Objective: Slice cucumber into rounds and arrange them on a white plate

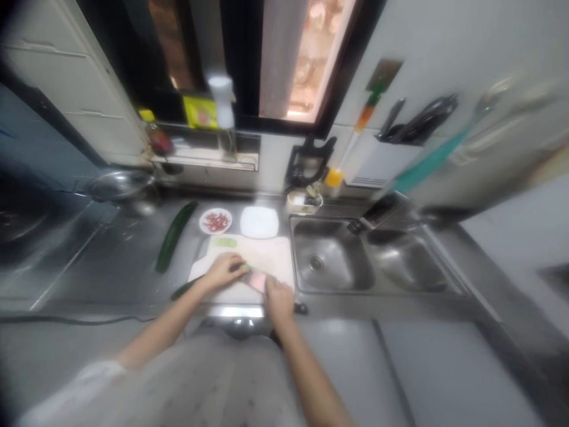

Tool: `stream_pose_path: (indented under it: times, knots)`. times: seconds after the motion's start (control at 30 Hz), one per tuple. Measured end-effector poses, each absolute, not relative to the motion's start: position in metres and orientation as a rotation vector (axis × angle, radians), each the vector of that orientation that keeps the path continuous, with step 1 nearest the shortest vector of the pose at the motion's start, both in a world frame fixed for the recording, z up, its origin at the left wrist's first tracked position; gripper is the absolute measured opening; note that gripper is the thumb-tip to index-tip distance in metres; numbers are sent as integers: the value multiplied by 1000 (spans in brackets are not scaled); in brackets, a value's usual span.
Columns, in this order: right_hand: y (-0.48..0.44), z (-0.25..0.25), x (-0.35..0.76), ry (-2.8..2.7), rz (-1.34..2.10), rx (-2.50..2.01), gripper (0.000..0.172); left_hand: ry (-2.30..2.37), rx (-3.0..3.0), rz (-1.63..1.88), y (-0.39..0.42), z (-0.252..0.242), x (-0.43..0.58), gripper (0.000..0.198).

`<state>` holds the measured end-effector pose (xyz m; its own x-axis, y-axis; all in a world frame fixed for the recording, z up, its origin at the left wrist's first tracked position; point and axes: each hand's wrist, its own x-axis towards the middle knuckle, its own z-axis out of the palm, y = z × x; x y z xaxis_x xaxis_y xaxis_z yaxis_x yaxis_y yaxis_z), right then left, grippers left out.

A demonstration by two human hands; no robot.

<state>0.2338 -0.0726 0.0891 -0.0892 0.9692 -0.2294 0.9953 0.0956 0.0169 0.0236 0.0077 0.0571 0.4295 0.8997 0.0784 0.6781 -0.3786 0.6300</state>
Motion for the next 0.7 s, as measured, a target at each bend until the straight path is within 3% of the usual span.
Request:
stream_pose_path:
  times: [0.3, 0.7]
  knots:
    - [-69, 84, 244, 2111, -283, 2055, 42, 1369, 1960, 757, 20, 44, 34, 9]
    - [-71, 71, 264, 1911, -408, 2261, 42, 1944, 1445, 770, 62, 15, 17, 18]
